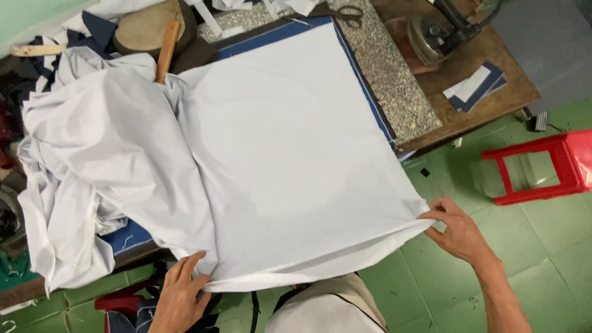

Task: The person smooths a large white fabric on a blue cutting table, trims the edges with scissors, and irons the fabric with a steam iron. They then cut the fabric along a straight line and fold the remaining piece.

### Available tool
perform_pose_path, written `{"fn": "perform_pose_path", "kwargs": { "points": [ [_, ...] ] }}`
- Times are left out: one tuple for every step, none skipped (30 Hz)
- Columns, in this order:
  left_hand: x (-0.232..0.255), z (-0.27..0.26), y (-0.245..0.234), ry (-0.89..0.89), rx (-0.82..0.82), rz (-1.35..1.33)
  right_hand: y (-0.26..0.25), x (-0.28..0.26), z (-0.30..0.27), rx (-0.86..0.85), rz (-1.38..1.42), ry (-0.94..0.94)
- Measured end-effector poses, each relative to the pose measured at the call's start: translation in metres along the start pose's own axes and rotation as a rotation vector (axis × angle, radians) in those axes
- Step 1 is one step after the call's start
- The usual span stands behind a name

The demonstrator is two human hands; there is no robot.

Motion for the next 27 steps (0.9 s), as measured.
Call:
{"fn": "perform_pose_path", "kwargs": {
  "points": [
    [-0.012, 0.009, -0.003, -0.006, 0.013, 0.003, -0.014, -0.005, 0.016, 0.007, -0.002, -0.013],
    [-0.024, 0.019, -0.002, -0.021, -0.015, -0.121, -0.028, -0.009, 0.032, 0.012, 0.114, -0.013],
    [-0.036, 0.027, -0.003, -0.039, -0.042, -0.246, -0.042, -0.014, 0.051, 0.012, 0.231, -0.016],
    [-0.035, 0.042, -0.016, -0.048, -0.028, -0.243, -0.05, -0.012, 0.078, 0.013, 0.23, -0.032],
    [-0.055, 0.05, -0.018, -0.368, -0.082, -0.458, -0.06, -0.015, 0.097, 0.043, 0.298, -0.131],
    [-0.069, 0.05, -0.016, -0.691, -0.13, -0.67, -0.069, -0.017, 0.115, 0.072, 0.366, -0.23],
    [-0.069, 0.062, -0.027, -0.695, -0.131, -0.676, -0.073, -0.013, 0.135, 0.067, 0.362, -0.231],
    [-0.07, 0.074, -0.042, -0.686, -0.069, -0.714, -0.078, -0.007, 0.155, 0.063, 0.462, -0.2],
    [-0.072, 0.088, -0.059, -0.671, 0.004, -0.748, -0.082, -0.002, 0.178, 0.067, 0.562, -0.176],
    [-0.079, 0.104, -0.062, -0.67, 0.014, -0.75, -0.082, 0.004, 0.207, 0.07, 0.56, -0.186],
    [-0.088, 0.118, -0.074, -0.646, 0.131, -0.767, -0.079, 0.021, 0.231, 0.101, 0.582, -0.057],
    [-0.098, 0.131, -0.085, -0.62, 0.247, -0.782, -0.074, 0.037, 0.254, 0.132, 0.602, 0.072],
    [-0.096, 0.15, -0.097, -0.623, 0.245, -0.783, -0.088, 0.025, 0.28, 0.129, 0.602, 0.074],
    [-0.096, 0.167, -0.115, -0.635, 0.322, -0.76, -0.101, 0.012, 0.305, 0.117, 0.537, 0.072],
    [-0.097, 0.18, -0.131, -0.651, 0.393, -0.736, -0.11, -0.001, 0.328, 0.1, 0.473, 0.074],
    [-0.086, 0.2, -0.147, -0.658, 0.386, -0.735, -0.11, -0.009, 0.349, 0.091, 0.473, 0.078],
    [-0.08, 0.22, -0.167, -0.719, 0.405, -0.692, -0.116, -0.021, 0.375, 0.12, 0.5, 0.029],
    [-0.074, 0.239, -0.187, -0.78, 0.423, -0.649, -0.122, -0.035, 0.4, 0.148, 0.526, -0.021],
    [-0.088, 0.257, -0.189, -0.783, 0.42, -0.645, -0.111, -0.036, 0.429, 0.145, 0.53, -0.018],
    [-0.099, 0.277, -0.195, -0.736, 0.412, -0.559, -0.099, -0.036, 0.457, 0.155, 0.455, 0.01],
    [-0.109, 0.299, -0.201, -0.682, 0.399, -0.474, -0.088, -0.034, 0.482, 0.167, 0.38, 0.042],
    [-0.124, 0.314, -0.193, -0.679, 0.392, -0.47, -0.071, -0.04, 0.496, 0.167, 0.384, 0.05],
    [-0.138, 0.332, -0.191, -0.672, 0.422, -0.38, -0.063, -0.045, 0.511, 0.249, 0.409, 0.058],
    [-0.151, 0.351, -0.19, -0.663, 0.452, -0.29, -0.055, -0.049, 0.526, 0.33, 0.434, 0.066],
    [-0.155, 0.363, -0.189, -0.654, 0.446, -0.287, -0.043, -0.052, 0.536, 0.336, 0.436, 0.076],
    [-0.16, 0.374, -0.189, -0.671, 0.406, -0.157, -0.028, -0.052, 0.547, 0.318, 0.363, 0.144],
    [-0.164, 0.388, -0.187, -0.687, 0.372, -0.031, -0.017, -0.051, 0.56, 0.3, 0.285, 0.206]
  ]
}}
Point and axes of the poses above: each hand's wrist, its own z-axis towards the middle knuckle, its own y-axis out of the palm, x = y × z, the point moved 8 cm from there along z, towards the middle knuckle, and after that the axes turned 10 degrees about -z, right-handed, at the moved point
